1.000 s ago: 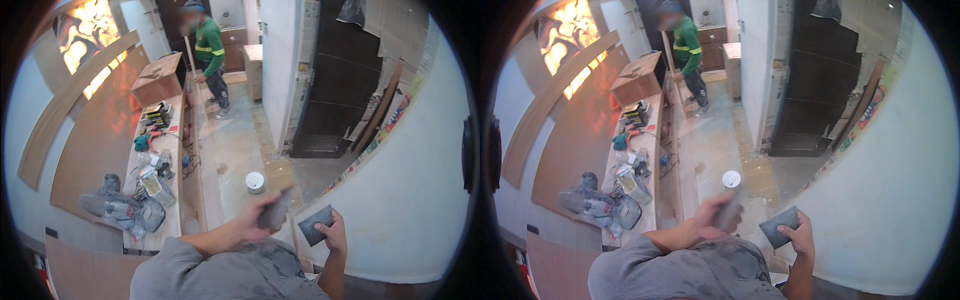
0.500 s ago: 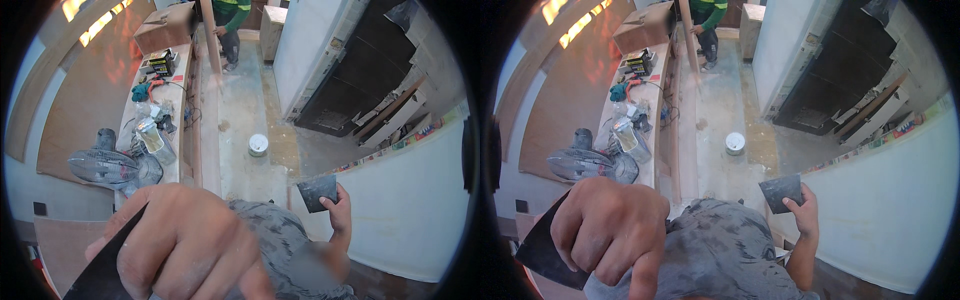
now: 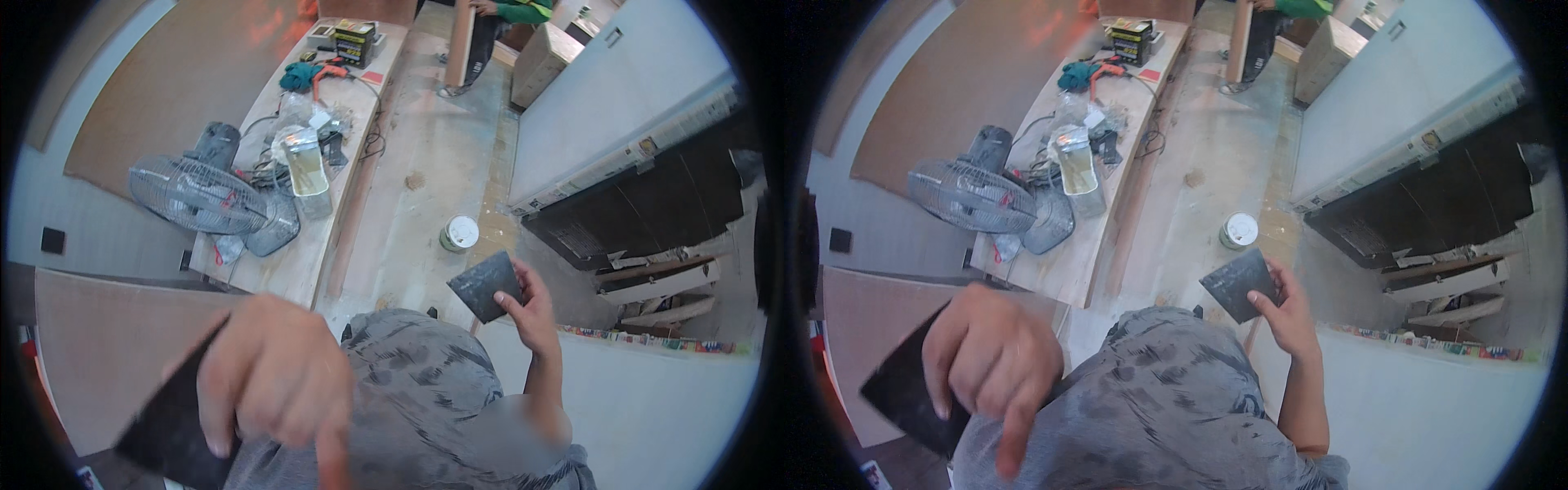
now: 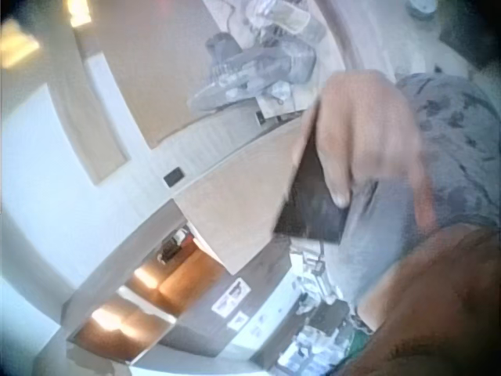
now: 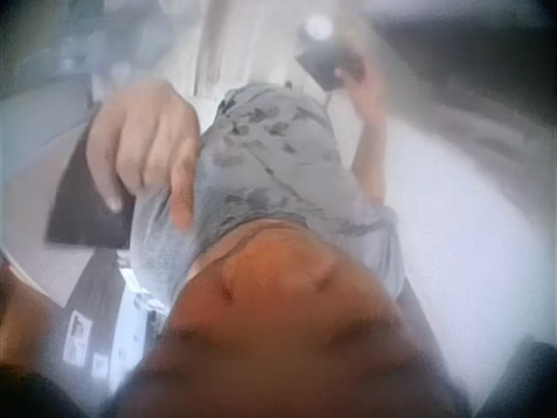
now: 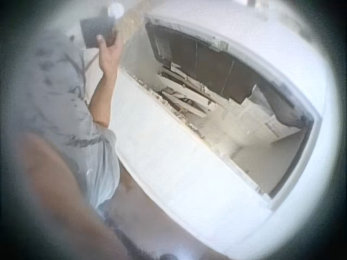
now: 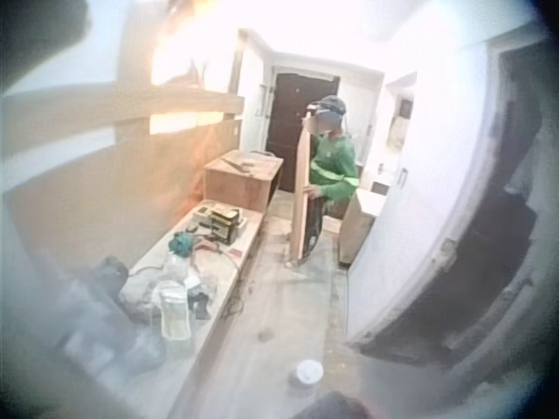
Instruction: The person applies plaster to a wall surface using a trowel and a hawk. They repeatedly scoop plaster from the hawk and spread it onto the wall, smoothing the surface. The person works on a vertical wall section in a room under renovation, occasionally moving to different spots to continue the application.
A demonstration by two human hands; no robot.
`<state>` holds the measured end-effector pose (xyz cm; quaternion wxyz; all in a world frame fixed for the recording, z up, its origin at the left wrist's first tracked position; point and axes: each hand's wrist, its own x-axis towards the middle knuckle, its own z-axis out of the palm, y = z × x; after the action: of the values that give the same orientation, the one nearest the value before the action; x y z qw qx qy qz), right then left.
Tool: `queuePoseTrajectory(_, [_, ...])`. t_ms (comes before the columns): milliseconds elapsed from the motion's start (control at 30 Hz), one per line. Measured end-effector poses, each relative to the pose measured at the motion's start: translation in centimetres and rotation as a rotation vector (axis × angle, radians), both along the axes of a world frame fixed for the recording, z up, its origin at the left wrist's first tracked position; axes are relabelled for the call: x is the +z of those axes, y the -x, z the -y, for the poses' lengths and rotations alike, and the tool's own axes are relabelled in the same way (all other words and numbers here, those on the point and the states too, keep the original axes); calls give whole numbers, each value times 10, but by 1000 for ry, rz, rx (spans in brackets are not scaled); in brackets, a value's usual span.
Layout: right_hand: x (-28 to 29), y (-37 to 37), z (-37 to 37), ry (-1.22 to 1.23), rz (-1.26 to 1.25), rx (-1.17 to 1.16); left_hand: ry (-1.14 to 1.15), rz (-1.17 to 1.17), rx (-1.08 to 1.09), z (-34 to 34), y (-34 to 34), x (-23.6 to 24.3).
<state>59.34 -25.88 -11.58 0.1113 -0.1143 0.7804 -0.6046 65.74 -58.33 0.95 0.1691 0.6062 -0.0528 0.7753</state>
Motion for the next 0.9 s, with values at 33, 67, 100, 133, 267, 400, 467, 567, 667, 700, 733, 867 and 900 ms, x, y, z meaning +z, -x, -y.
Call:
queuePoseTrajectory(33, [8,10,11,25,42,13,-47,54,123,11,-5,-13])
queuePoseTrajectory(67, [21,21,24,49,80,33,-7,77,204,25,-13,-29])
queuePoseTrajectory(100, [29,31,36,72,121,48,33,125,278,38,-20,-51])
queuePoseTrajectory(133, [23,38,40,81,127,8,93,181,316,50,-20,-68])
queuePoseTrajectory(267, [-19,84,55,112,160,30,219,1074,700,40,-69,-130])
queuePoseTrajectory(400, [-24,121,98,112,284,150,544,1905,1087,38,-59,-167])
queuePoseTrajectory(467, [-26,142,123,147,354,242,740,1931,1431,43,-49,-227])
queuePoseTrajectory(567, [-32,180,152,166,401,397,774,2010,1572,40,-26,-235])
queuePoseTrajectory(667, [-42,234,174,119,439,549,816,2015,1615,41,5,-243])
queuePoseTrajectory(700, [-48,253,183,74,440,578,819,2058,1573,41,18,-241])
queuePoseTrajectory(733, [-53,271,192,29,442,605,820,2100,1529,40,30,-240])
queuePoseTrajectory(867, [-69,327,236,-158,80,791,592,2203,1450,35,68,-256])
queuePoseTrajectory(900, [-82,342,248,-168,151,807,575,2213,1473,36,78,-256])
